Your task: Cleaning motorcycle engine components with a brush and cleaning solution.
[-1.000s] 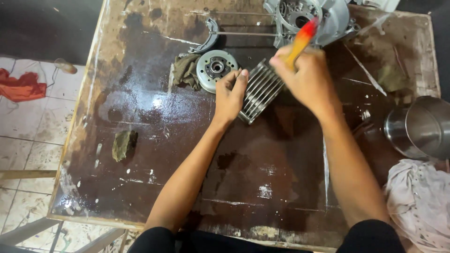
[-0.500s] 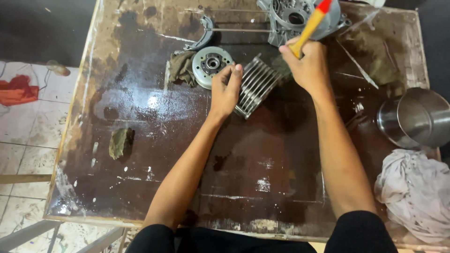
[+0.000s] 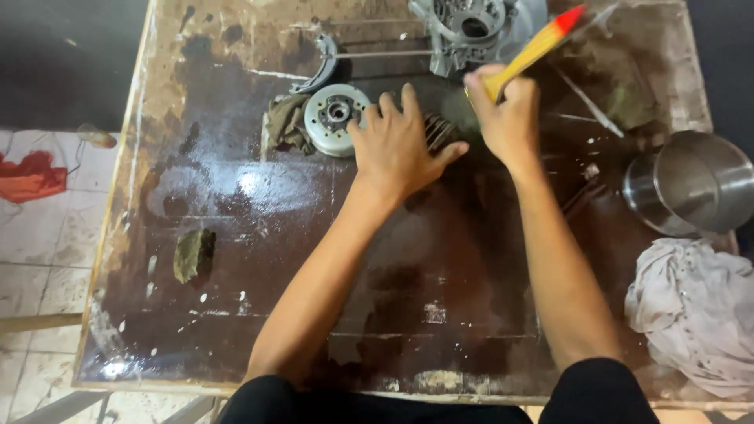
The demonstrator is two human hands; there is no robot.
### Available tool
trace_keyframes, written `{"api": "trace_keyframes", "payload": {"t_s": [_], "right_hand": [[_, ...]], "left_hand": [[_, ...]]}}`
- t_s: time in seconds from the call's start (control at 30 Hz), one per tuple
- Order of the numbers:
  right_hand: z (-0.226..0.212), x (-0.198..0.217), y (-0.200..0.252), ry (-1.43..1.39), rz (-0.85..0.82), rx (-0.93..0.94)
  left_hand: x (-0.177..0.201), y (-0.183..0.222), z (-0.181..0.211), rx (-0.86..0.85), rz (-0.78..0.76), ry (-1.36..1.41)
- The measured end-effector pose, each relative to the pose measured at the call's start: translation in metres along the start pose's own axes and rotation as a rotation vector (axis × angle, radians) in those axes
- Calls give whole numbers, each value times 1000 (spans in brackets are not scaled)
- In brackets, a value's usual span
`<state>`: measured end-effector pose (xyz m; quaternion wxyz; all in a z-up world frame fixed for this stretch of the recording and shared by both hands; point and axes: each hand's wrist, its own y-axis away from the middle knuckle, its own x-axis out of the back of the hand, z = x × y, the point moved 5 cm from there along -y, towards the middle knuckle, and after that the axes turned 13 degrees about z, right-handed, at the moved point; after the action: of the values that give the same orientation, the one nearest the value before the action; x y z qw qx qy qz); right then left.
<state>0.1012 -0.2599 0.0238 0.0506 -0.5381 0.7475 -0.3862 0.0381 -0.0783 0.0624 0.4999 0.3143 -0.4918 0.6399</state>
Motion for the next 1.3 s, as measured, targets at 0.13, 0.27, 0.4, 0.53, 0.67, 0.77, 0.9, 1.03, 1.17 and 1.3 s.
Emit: {"api": "trace_keyframes", "payload": {"t_s": [0.13,0.27,0.4,0.53,0.67,0.77,0.9,1.03,1.17,1.3], "right_hand": [[3,50,13,67,-5,62],[-12,140,14,179,112,138],[56,251,41,649,284,277],[158,324,78,814,349,-52],[224,347,104,896,183,-186],[234,349,104,906,99,-202],[232,349,107,884,68,-132],[199,335,100,891,148,-8],[134,300,80,1016,282,-46],[29,212,37,361,342,211]], "left_hand": [[0,-13,11,4,-102,-86],[-26,-20,4,13,-168,-76],[-20,-13,-2,-87,-96,-4],[-3,-1,-5,-176,-22,99],[10,-1,-13,-242,70,334],[5,-7,-28,-225,74,616],[-25,-4,-43,22,-69,1124],[-45,2,-47,174,-131,1270],[-44,7,-59,64,-33,1226],[-44,18,-68,-58,-23,1254]]}}
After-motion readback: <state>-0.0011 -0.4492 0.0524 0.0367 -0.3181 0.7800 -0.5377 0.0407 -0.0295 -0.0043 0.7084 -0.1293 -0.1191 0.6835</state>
